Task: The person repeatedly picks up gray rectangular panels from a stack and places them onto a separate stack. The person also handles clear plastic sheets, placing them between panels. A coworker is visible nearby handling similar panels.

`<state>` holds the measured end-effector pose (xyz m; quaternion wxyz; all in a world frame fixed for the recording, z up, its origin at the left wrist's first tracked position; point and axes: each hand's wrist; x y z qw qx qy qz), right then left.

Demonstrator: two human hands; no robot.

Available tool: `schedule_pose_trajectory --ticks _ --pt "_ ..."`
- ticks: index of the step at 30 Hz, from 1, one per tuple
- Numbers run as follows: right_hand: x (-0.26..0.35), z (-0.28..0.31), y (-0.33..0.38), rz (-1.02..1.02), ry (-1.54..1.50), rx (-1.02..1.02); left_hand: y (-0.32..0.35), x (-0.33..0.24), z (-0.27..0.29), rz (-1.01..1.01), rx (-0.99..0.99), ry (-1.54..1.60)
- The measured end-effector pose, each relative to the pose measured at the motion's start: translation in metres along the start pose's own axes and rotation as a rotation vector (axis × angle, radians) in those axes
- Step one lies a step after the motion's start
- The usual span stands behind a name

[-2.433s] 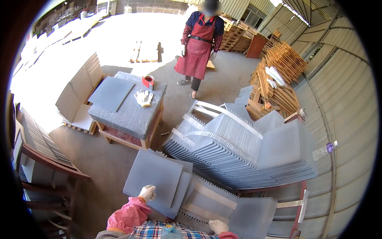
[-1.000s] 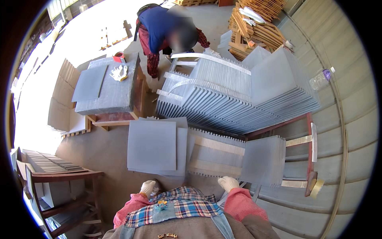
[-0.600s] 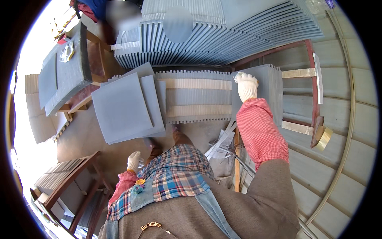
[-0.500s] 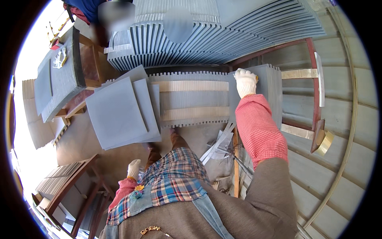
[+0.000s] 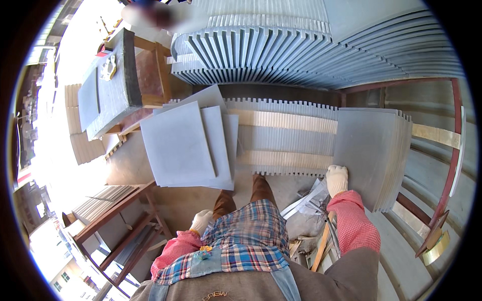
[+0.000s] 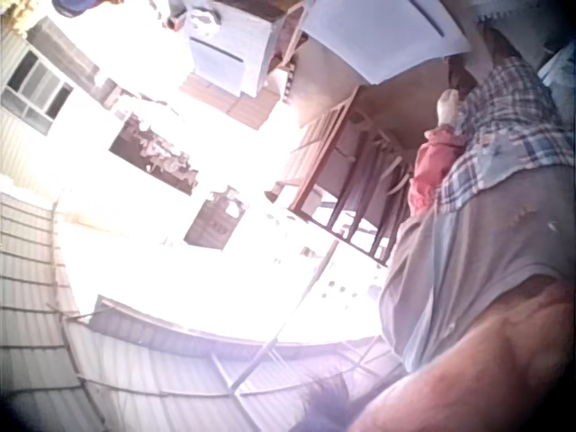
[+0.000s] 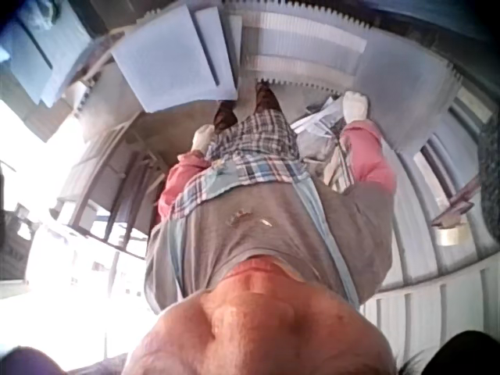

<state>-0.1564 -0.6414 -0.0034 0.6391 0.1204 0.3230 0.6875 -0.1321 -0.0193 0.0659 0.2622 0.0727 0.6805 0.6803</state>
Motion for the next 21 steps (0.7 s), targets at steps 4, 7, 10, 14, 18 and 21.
schedule_pose_trajectory --ticks 4,7,10,14,18,21 --pt "-0.06 0.043 -0.097 -0.16 0.054 -0.209 -0.002 -0.002 -0.007 -0.01 0.005 -0.076" --pt "-0.081 0.064 -0.157 -0.292 0.148 -0.273 -0.012 0.013 -0.006 -0.062 0.044 -0.202" --pt "-0.066 0.07 -0.184 -0.346 0.163 -0.213 -0.016 0.047 0.0 -0.177 0.06 -0.364" --pt "-0.055 0.06 -0.171 -0.298 0.097 -0.347 -0.022 0.061 0.008 -0.276 0.082 -0.49" --pt "-0.031 0.021 -0.132 -0.307 0.007 -0.146 -0.024 0.014 0.016 -0.156 0.012 -0.372" --pt "-0.005 0.02 -0.072 -0.203 0.074 -0.181 -0.009 -0.03 -0.01 0.044 0.054 -0.127"
Point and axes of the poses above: each hand's wrist, its own y-axis away from the middle knuckle, its own z-axis out of the back of the hand, x = y × z, and after that the axes turned 10 degrees about x, right-handed
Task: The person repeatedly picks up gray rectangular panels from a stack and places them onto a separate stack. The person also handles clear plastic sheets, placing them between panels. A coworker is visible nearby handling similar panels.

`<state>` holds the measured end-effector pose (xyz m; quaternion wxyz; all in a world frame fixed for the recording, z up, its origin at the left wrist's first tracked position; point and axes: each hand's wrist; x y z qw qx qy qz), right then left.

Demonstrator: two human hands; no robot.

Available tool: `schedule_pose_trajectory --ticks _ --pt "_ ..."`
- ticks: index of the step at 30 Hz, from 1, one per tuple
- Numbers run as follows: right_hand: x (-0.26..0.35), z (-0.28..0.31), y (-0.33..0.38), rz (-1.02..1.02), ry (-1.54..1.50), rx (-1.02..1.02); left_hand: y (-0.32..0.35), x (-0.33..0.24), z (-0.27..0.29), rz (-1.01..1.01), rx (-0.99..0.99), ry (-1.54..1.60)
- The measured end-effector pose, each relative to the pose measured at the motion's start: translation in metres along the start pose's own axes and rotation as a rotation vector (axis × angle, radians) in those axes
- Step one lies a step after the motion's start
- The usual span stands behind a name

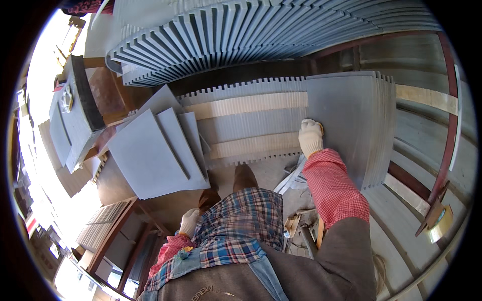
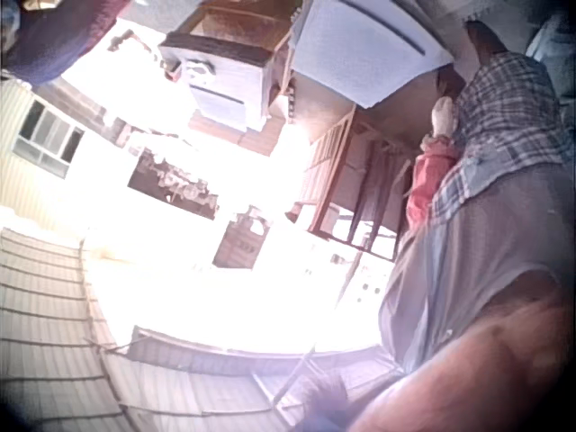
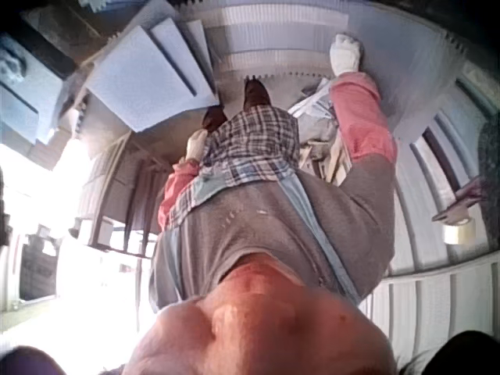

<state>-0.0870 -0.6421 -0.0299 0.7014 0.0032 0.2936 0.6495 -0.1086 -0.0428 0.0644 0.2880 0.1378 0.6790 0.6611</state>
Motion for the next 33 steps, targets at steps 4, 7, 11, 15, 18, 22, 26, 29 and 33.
schedule_pose_trajectory --ticks 4,7,11,15,18,22,26,29,33 --pt "-0.001 0.022 0.055 0.196 0.022 0.205 0.012 -0.016 -0.012 0.081 -0.014 0.156" --pt "-0.006 0.017 0.082 0.285 -0.011 0.412 0.0 -0.006 -0.012 0.064 -0.01 0.174" --pt "-0.025 0.062 0.034 0.308 0.051 0.547 -0.004 0.007 -0.017 0.046 -0.031 0.16" --pt "-0.07 0.071 -0.093 -0.009 0.041 -0.027 0.002 0.006 -0.014 0.02 -0.045 0.145" --pt "-0.062 0.066 -0.141 -0.114 0.185 0.112 -0.001 0.015 -0.003 0.032 -0.035 0.163" --pt "-0.036 0.029 -0.136 -0.104 0.084 0.263 -0.001 0.01 0.005 0.077 -0.052 0.169" --pt "-0.011 0.051 -0.104 -0.162 0.107 0.364 0.001 0.023 0.009 0.046 -0.069 0.212" --pt "-0.006 0.048 -0.06 -0.278 -0.401 0.551 0.005 0.019 0.009 0.053 -0.056 0.226" --pt "0.021 -0.041 0.038 -0.252 -0.492 -0.137 -0.011 0.047 0.007 -0.009 -0.007 0.277"
Point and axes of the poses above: each hand's wrist, its own y-axis away from the middle knuckle, its own z-axis out of the back of the hand, x = y × z, and after that the axes turned 10 degrees about x, right-handed
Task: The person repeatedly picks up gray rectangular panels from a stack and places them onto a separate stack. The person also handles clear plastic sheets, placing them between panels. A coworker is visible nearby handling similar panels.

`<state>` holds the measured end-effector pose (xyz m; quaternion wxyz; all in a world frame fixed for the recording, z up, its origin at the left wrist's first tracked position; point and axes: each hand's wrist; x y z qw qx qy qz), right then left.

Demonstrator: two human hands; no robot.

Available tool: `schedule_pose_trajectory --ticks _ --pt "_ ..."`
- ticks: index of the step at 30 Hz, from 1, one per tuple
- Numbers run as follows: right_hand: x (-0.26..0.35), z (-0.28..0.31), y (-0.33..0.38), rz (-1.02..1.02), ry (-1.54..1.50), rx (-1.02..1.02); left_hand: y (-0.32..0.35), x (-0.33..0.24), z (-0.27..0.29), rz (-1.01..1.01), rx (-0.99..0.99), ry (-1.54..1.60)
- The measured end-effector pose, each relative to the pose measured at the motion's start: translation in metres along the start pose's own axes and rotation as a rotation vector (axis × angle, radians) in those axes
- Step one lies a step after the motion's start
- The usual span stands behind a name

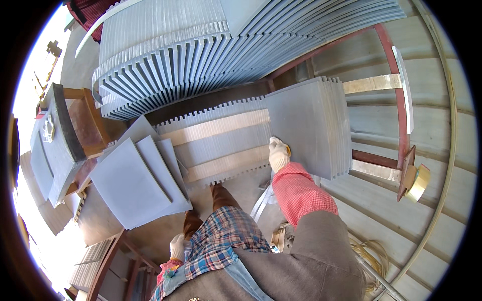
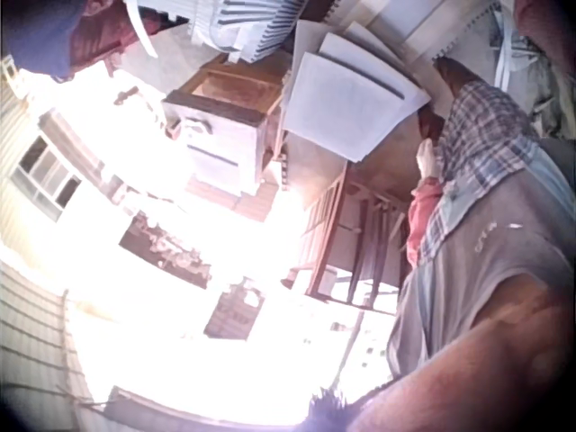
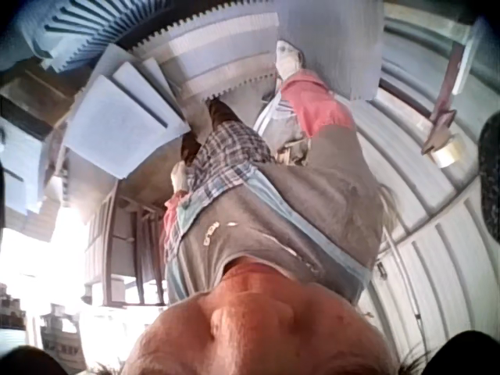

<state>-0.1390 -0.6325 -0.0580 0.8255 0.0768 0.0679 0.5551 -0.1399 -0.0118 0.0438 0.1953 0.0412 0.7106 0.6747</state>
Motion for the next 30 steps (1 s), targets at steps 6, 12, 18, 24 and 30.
schedule_pose_trajectory --ticks 6,12,18,24,30 --pt "-0.027 0.048 0.125 -0.106 0.264 1.0 0.009 -0.004 0.006 -0.021 -0.018 0.018" --pt "-0.04 0.134 0.146 0.197 0.404 1.164 0.004 -0.016 0.005 -0.024 0.014 0.004" --pt "0.055 0.251 -0.044 0.298 0.293 0.079 0.007 -0.032 -0.007 -0.061 0.016 -0.046" --pt "-0.007 0.285 -0.08 0.156 0.597 -0.066 0.005 -0.053 -0.007 -0.123 0.014 -0.054" --pt "-0.013 0.194 0.131 0.2 0.487 0.315 -0.011 -0.056 -0.019 -0.116 0.036 -0.046"
Point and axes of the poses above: each hand's wrist, its own y-axis away from the middle knuckle, its own z-axis out of the back of the hand, x = y × z, and after that the axes turned 10 degrees about x, right-handed
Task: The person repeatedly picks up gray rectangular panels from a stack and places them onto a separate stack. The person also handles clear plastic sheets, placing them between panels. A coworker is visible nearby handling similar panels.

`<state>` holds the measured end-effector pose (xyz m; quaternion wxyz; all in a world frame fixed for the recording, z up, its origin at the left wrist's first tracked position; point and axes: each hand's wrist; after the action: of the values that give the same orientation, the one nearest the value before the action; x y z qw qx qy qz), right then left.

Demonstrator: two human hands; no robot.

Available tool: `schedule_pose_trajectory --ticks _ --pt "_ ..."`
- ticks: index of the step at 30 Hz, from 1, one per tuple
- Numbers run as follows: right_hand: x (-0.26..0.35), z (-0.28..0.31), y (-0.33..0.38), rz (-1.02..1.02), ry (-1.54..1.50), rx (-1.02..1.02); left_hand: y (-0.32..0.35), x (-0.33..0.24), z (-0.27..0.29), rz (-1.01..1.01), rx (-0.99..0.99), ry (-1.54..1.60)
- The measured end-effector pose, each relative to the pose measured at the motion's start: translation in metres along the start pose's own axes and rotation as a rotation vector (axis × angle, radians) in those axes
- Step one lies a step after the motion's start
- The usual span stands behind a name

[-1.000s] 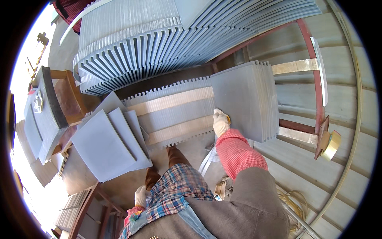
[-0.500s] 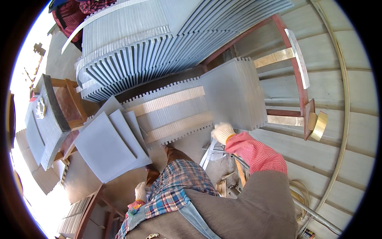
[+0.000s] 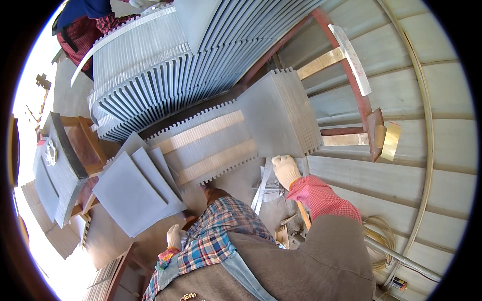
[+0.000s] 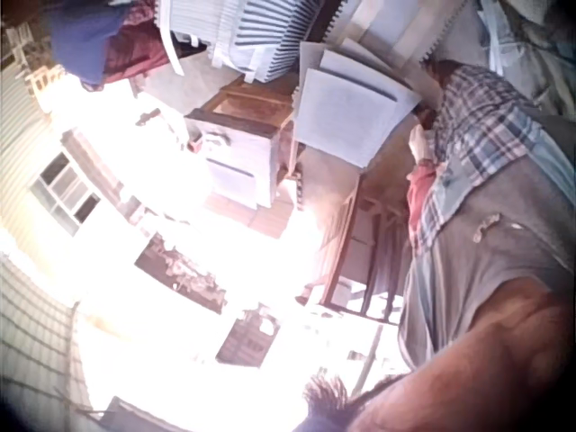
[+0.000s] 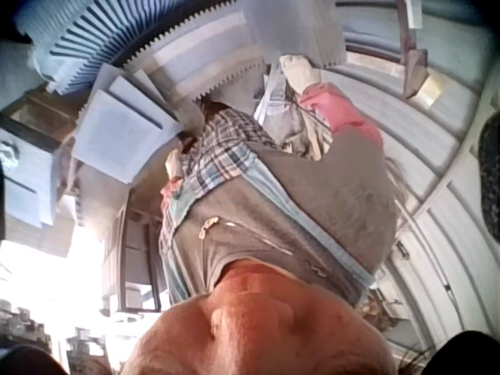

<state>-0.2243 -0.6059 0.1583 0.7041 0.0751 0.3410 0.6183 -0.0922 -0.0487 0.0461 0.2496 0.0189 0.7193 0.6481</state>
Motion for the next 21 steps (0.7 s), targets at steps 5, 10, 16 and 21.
schedule_pose_trajectory --ticks 5,10,16,21 --pt "0.001 -0.01 0.04 0.023 -0.444 0.518 -0.003 -0.002 0.0 -0.003 0.0 -0.02" --pt "0.051 0.055 -0.033 0.123 -0.884 0.099 0.002 -0.02 0.011 -0.013 -0.042 -0.103" --pt "0.115 0.07 -0.129 0.001 -0.957 -0.209 0.005 0.01 0.023 -0.14 -0.07 -0.245" --pt "0.143 0.072 -0.142 0.045 -0.771 -0.062 0.014 0.044 0.035 -0.415 0.036 -0.611"
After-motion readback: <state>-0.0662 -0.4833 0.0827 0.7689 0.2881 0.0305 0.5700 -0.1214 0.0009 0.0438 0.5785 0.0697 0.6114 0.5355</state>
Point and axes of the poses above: each hand's wrist, its own y-axis away from the middle knuckle, its own z-axis out of the back of the hand, x = y × z, and after that the axes turned 10 degrees about x, right-handed
